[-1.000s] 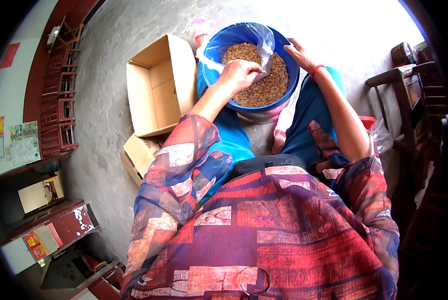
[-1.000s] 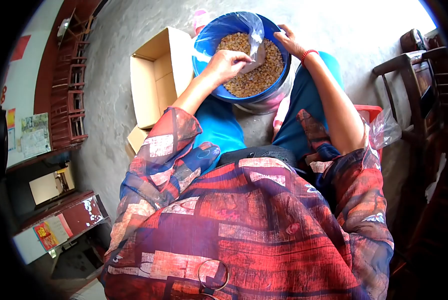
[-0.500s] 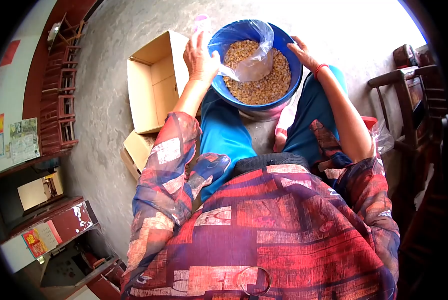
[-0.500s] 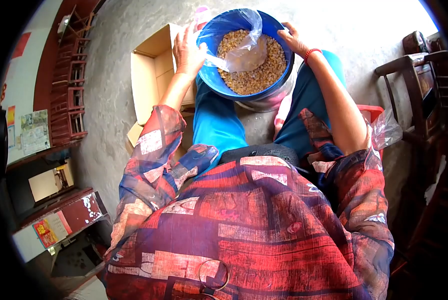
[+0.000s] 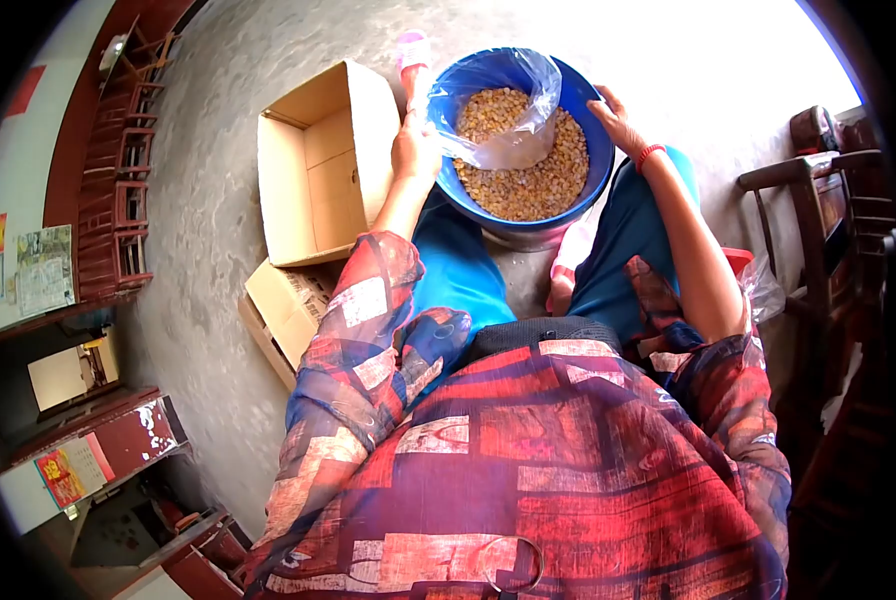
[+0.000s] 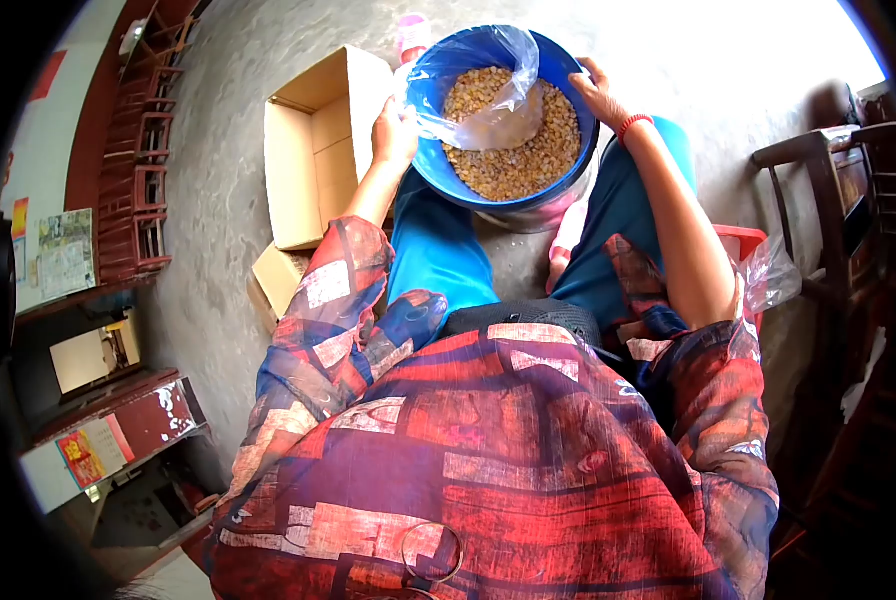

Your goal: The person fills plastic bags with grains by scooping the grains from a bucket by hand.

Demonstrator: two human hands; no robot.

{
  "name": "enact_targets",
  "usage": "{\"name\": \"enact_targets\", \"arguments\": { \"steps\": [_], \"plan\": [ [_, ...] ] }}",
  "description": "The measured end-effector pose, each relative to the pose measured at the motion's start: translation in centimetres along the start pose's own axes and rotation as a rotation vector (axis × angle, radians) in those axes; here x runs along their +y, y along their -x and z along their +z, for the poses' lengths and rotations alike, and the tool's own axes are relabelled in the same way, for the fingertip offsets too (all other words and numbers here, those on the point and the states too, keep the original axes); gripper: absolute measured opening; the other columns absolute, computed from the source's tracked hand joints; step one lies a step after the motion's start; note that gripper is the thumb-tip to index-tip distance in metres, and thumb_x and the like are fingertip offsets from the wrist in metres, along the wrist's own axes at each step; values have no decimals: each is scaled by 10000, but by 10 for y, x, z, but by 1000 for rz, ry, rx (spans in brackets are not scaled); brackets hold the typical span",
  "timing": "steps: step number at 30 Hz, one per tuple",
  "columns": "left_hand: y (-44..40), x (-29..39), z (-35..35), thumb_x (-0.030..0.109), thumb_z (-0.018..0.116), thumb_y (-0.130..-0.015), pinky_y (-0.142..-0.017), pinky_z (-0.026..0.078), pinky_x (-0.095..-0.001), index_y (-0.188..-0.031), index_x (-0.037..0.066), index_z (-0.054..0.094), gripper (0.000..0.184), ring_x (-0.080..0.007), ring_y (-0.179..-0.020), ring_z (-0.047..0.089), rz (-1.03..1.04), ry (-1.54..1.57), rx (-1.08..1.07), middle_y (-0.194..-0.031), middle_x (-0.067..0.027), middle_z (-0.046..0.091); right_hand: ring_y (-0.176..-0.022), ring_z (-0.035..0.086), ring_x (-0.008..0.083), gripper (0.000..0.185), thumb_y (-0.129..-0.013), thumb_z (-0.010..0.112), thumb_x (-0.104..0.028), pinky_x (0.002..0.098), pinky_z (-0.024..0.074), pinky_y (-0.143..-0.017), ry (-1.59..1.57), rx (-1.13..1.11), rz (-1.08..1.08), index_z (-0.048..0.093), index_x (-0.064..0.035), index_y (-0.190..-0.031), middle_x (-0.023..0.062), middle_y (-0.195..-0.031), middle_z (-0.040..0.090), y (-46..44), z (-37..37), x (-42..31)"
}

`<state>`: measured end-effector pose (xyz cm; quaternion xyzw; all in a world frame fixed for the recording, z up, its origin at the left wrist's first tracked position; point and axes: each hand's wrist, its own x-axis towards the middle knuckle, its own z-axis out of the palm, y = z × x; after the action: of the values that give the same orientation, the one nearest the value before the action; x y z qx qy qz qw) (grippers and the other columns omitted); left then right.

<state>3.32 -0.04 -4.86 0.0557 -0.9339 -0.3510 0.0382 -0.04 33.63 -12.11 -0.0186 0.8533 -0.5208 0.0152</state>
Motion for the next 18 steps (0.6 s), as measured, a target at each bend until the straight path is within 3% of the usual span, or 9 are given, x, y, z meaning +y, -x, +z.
{"name": "enact_targets", "arguments": {
  "steps": [3, 7, 9, 13, 15, 17, 18],
  "plan": [
    [4, 11, -6, 174, 520, -815, -767, 450, -382, -1093, 23, 508, 317, -313, -862, 598, 63, -15, 34, -913, -173, 618, -906, 557, 222, 419, -816, 521, -292, 309, 439, -796, -216, -12, -2, 480, -45, -1151, 151, -940, 598, 8, 1, -17],
    [-8, -2, 4, 216, 548, -803, -768, 443, -416, -1159, 36, 477, 406, -344, -883, 577, 186, -63, 149, -941, -198, 591, -863, 549, 191, 412, -806, 525, -285, 298, 444, -773, -178, 39, -15, 486, -38, -1133, 133, -912, 595, 10, 3, -25],
    [-14, -1, 4, 247, 536, -824, -718, 450, -405, -1131, 35, 507, 374, -316, -834, 596, 95, 35, 28, -866, -185, 603, -860, 550, 198, 412, -797, 525, -277, 301, 444, -770, -188, 25, -2, 489, -37, -1131, 136, -905, 596, 6, 3, -20],
    [-19, 11, 9, 284, 495, -857, -664, 452, -388, -1073, 29, 547, 338, -290, -755, 602, -93, 278, 4, -780, -177, 599, -862, 550, 202, 410, -794, 523, -270, 305, 444, -768, -183, 48, 22, 491, -38, -1131, 141, -921, 595, 10, 4, -26],
    [-18, 8, 17, 325, 448, -882, -622, 447, -379, -1033, 31, 568, 351, -274, -683, 591, -171, 489, 176, -719, -171, 591, -882, 547, 200, 413, -794, 524, -272, 308, 442, -775, -173, 59, -3, 493, -49, -1140, 146, -920, 593, 11, 4, -29],
    [-17, 15, 16, 332, 415, -894, -637, 446, -399, -1023, 26, 562, 363, -306, -712, 588, -162, 437, 188, -764, -184, 593, -893, 552, 222, 413, -792, 529, -271, 322, 442, -786, -97, 77, 26, 490, -60, -1145, 152, -949, 587, 13, 1, -38],
    [-14, 17, 15, 321, 430, -894, -680, 439, -353, -1038, 26, 560, 353, -243, -754, 575, -164, 342, 177, -825, -155, 593, -905, 558, 244, 414, -789, 534, -269, 336, 441, -797, -21, 87, 55, 487, -71, -1150, 158, -977, 581, 16, 0, -42]
  ]
}}
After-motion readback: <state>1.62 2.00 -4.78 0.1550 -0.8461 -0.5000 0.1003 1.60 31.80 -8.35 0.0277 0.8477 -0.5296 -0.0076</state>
